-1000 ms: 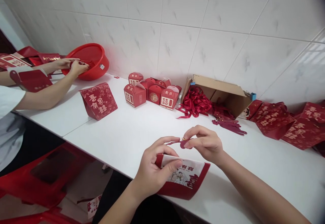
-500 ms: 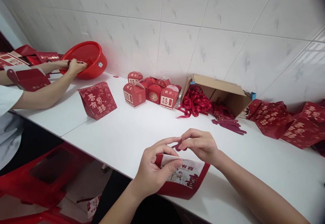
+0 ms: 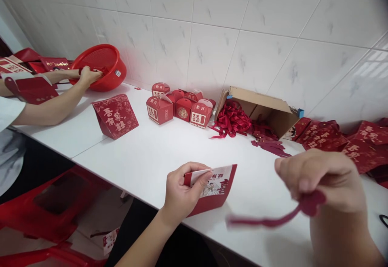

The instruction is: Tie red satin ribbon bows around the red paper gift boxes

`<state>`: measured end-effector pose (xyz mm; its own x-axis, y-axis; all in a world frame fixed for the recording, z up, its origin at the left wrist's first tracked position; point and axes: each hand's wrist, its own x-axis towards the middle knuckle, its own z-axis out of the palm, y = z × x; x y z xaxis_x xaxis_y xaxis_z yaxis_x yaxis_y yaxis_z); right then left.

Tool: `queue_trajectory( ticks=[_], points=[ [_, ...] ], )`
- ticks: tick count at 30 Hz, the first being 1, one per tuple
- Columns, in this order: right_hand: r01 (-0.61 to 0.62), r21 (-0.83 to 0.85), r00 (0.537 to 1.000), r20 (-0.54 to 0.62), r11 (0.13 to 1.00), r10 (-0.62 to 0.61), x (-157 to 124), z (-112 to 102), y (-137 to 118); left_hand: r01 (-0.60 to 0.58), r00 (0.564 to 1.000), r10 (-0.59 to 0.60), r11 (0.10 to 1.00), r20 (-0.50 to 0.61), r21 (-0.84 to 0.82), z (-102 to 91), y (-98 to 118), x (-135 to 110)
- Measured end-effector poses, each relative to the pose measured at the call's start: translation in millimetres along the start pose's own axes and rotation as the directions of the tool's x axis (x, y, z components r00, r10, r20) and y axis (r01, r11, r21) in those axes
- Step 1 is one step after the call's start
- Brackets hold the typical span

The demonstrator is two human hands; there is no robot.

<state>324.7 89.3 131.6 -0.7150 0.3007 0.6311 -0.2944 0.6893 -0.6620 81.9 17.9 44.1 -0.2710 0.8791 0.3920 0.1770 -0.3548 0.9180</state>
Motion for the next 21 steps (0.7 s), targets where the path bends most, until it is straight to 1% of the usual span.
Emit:
queue_trajectory(
  ticks=[1,2,3,4,6,8,10,16,19,21],
  points=[
    [-0.027,0.003,0.995,0.099,1.000,0.027,2,9,-1,-0.006,1.000,0.006,1.000,0.000,-0.001,-0.2,0,0],
    [-0.047,-0.046,0.984,0.171,0.998,0.054,5,18,0,-0.016,1.000,0.016,1.000,0.002,-0.001,-0.6,0,0],
    [-0.050,-0.138,0.977,0.198,0.989,0.077,9,28,3,-0.029,1.000,0.029,1.000,0.003,0.000,-1.0,0,0],
    [-0.047,-0.259,0.979,0.179,0.965,0.095,13,38,7,-0.045,0.999,0.045,0.999,0.003,0.006,-1.4,0,0],
    [-0.048,-0.495,0.994,0.066,0.868,0.092,20,55,18,-0.079,0.997,0.079,0.997,0.008,0.019,-2.1,-1,0],
    [-0.065,-0.617,0.998,-0.029,0.784,0.060,23,67,28,-0.106,0.994,0.105,0.994,0.017,0.027,-2.5,-2,0],
    [-0.076,-0.642,0.996,-0.075,0.763,0.036,24,74,37,-0.127,0.992,0.126,0.992,0.023,0.021,-2.5,-3,0],
    [-0.104,-0.607,0.987,-0.161,0.788,0.006,24,81,44,-0.140,0.990,0.141,0.990,0.029,-0.023,-2.6,-5,-1],
    [-0.138,-0.556,0.976,-0.217,0.820,0.017,23,85,46,-0.145,0.988,0.146,0.989,0.044,-0.040,-3.7,-6,-2],
    [-0.183,-0.480,0.956,-0.291,0.858,0.041,22,90,50,-0.144,0.987,0.148,0.988,0.065,-0.062,-4.2,-8,-3]
  ],
)
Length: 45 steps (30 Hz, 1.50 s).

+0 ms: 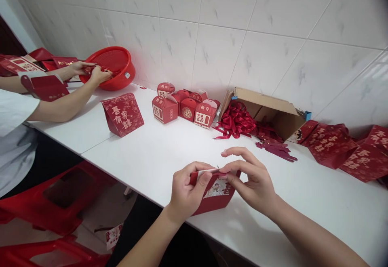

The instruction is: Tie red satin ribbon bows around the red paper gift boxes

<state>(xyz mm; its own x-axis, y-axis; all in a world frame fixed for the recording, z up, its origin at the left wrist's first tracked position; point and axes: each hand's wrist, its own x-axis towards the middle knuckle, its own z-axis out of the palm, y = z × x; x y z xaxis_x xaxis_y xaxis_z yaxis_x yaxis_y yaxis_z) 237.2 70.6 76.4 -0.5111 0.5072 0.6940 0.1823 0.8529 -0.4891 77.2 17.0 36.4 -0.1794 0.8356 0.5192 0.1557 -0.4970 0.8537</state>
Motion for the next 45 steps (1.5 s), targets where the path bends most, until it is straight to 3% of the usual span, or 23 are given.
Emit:
queue_trajectory(
  ticks=[5,9,11,14,17,20,23,25,29,32,35,38,41,45],
  points=[
    [-0.125,0.144,0.990,-0.045,0.982,0.132,-5,13,5,0.021,0.997,-0.028,0.996,0.074,0.090,-3.5,1,1],
    [-0.077,0.147,0.995,-0.057,0.986,0.086,-5,14,8,0.006,0.998,-0.029,0.920,0.051,0.391,-16.7,5,-5],
    [-0.058,0.149,0.996,-0.062,0.987,0.068,-4,14,9,0.081,0.995,-0.097,0.864,0.006,0.497,-26.8,6,-12],
    [-0.046,0.150,0.997,-0.059,0.988,0.056,-2,13,9,0.138,0.980,-0.194,0.814,0.039,0.565,-42.8,8,-24],
    [-0.039,0.142,0.996,-0.068,0.989,0.049,0,13,8,0.093,0.987,-0.150,0.832,0.060,0.546,-56.1,13,-28],
    [-0.009,0.138,0.997,-0.072,0.990,0.019,2,13,6,0.056,0.998,-0.040,0.911,-0.048,0.409,-61.6,26,-21],
    [0.077,0.135,0.996,-0.059,0.988,-0.070,1,12,3,0.033,0.982,0.009,0.975,-0.189,0.222,-55.5,48,-6],
    [0.174,0.133,0.984,-0.052,0.976,-0.168,-1,11,0,0.027,0.976,0.009,0.987,-0.220,0.161,-47.2,63,4],
    [0.362,0.144,0.932,-0.027,0.921,-0.362,-7,5,-6,-0.005,0.989,0.030,0.985,-0.142,0.171,-34.8,81,16],
    [0.438,0.146,0.898,-0.014,0.887,-0.441,-8,1,-9,-0.042,0.999,0.035,0.980,0.040,0.193,-35.8,85,17],
    [0.462,0.144,0.885,-0.004,0.875,-0.466,-7,-1,-9,-0.045,0.965,-0.019,0.970,0.261,0.239,-42.1,85,14],
    [0.476,0.144,0.877,-0.003,0.868,-0.480,-7,-1,-8,-0.108,0.917,-0.003,0.961,0.399,0.254,-46.2,81,12],
    [0.488,0.141,0.870,0.003,0.861,-0.493,-7,-2,-9,-0.171,0.915,0.055,0.950,0.400,0.261,-44.2,77,10],
    [0.479,0.132,0.875,0.006,0.868,-0.484,-6,-3,-11,-0.086,0.948,0.018,0.976,0.317,0.202,-37.6,72,6]
  ],
)
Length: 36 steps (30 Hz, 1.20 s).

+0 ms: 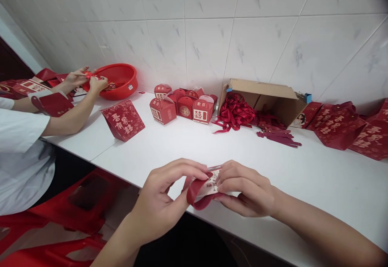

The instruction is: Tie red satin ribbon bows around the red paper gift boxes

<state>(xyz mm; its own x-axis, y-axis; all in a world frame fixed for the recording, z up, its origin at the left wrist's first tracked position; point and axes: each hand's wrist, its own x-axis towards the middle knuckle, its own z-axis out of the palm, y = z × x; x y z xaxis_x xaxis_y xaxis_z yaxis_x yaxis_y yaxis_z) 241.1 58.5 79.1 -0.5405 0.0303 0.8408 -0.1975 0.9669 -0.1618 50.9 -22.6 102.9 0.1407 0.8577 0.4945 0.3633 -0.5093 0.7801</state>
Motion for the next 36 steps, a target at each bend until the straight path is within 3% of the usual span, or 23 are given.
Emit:
queue_trajectory(
  ticks=[6,14,23,28,32,36],
  points=[
    [-0.029,-0.007,1.000,0.000,1.000,0.029,-1,1,0,0.097,0.994,-0.104,0.986,-0.046,-0.135,8.9,0,-4],
    [-0.037,0.004,0.999,-0.024,0.999,0.037,-2,2,0,0.099,0.992,-0.110,0.980,-0.059,-0.172,14.7,2,-2],
    [-0.101,0.011,0.992,-0.076,0.995,0.102,-9,7,3,-0.021,0.999,0.026,0.988,0.033,-0.154,9.6,-8,-10],
    [-0.068,-0.022,0.998,-0.010,0.997,0.067,-10,7,0,-0.058,0.995,0.072,0.984,0.074,-0.171,9.4,-10,-17],
    [-0.029,-0.028,0.999,-0.018,0.999,0.029,-9,8,-1,-0.050,0.996,0.058,0.993,0.069,-0.111,11.2,-11,-21],
    [0.001,-0.016,1.000,-0.012,1.000,-0.001,-7,8,-2,-0.119,0.988,0.126,0.989,0.086,-0.084,11.9,-12,-20]
  ],
)
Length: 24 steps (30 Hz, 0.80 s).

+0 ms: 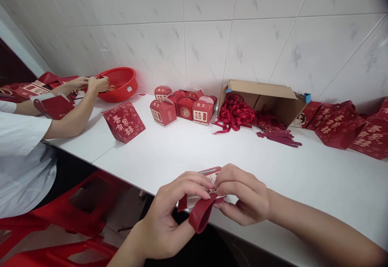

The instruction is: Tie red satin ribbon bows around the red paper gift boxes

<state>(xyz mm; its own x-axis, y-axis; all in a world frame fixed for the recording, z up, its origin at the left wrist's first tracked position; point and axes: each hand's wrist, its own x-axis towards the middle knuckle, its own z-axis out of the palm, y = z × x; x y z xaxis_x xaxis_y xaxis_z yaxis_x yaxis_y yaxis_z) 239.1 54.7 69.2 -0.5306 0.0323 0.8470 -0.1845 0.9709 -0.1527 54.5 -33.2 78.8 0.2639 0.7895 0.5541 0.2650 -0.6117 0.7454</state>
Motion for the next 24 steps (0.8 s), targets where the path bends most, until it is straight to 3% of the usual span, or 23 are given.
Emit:
queue_trajectory(
  ticks=[4,8,12,16,19,24],
  points=[
    [-0.009,-0.011,1.000,-0.004,1.000,0.009,-1,1,0,-0.036,0.999,0.037,0.998,-0.013,0.041,1.1,-5,-2],
    [-0.054,0.002,0.999,-0.002,0.999,0.054,-2,1,-1,0.001,0.993,0.010,0.996,-0.119,0.088,8.1,-11,-7],
    [-0.228,0.040,0.974,0.014,0.973,0.228,3,-4,-6,0.043,0.969,-0.030,0.998,-0.246,0.047,17.8,-13,-8],
    [-0.366,0.092,0.927,0.124,0.926,0.354,9,-10,-10,0.035,0.954,-0.028,0.999,-0.297,0.017,24.4,-14,-7],
    [-0.383,0.117,0.917,0.170,0.916,0.362,9,-11,-10,0.032,0.944,-0.027,0.999,-0.328,0.009,27.3,-15,-7],
    [-0.354,0.086,0.933,0.099,0.931,0.346,4,-6,-7,0.029,0.926,-0.037,0.999,-0.375,-0.027,31.1,-19,-5]
  ],
)
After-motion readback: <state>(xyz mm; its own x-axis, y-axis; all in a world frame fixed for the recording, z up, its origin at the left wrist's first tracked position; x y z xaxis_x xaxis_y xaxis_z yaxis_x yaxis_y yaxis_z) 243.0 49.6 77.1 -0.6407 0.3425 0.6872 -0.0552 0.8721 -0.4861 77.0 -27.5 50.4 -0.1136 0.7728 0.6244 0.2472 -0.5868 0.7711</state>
